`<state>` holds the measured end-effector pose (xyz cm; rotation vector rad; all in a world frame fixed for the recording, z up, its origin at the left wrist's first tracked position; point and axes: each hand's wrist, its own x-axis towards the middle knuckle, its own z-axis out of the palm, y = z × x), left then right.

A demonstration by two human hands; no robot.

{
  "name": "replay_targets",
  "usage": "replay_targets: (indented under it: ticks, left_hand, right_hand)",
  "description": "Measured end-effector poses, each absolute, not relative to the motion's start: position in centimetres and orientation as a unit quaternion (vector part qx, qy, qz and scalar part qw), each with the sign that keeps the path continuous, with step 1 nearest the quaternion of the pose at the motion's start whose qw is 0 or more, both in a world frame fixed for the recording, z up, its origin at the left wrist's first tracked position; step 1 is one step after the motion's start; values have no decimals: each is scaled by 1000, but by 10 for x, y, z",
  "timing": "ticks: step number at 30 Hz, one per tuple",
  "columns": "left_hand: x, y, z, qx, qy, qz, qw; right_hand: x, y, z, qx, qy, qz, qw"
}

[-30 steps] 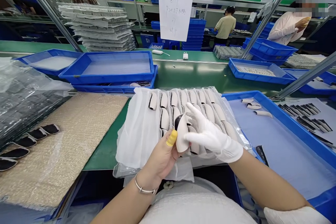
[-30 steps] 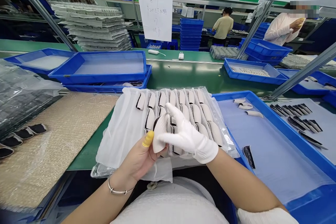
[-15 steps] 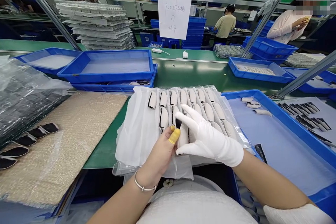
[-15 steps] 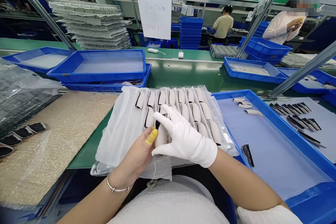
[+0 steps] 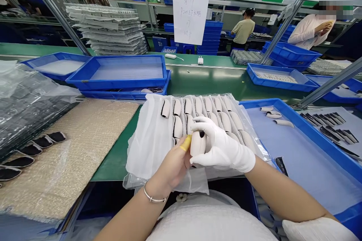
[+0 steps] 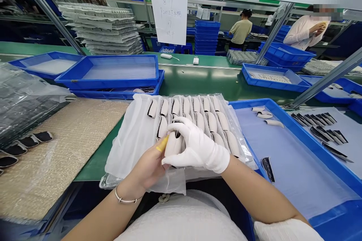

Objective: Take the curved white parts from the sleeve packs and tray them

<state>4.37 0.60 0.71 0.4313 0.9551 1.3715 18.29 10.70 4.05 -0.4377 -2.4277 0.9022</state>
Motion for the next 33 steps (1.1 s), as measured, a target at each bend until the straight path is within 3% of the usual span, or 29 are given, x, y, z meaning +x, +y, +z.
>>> replay_targets:
  ticks: [4,10,20,25,33]
  left_hand:
    - [44,4,1,168,345,568,728]
    - [47,2,-4,143,295,586,741]
    - [47,2,-7,88,295,610,730]
    - [46,-1,-7,112,296,619,718]
    - [50,-6,-6,122,349,606,704]
  right_hand:
    - [183,105,30,-140,-837,443,290]
    - [185,105,16,-77,-789,537,287]
    - [188,100,6,-60,-774,547,313]
    - [186,104,12,-127,-759,559,309]
    - [174,121,24,-293,-633,601,391]
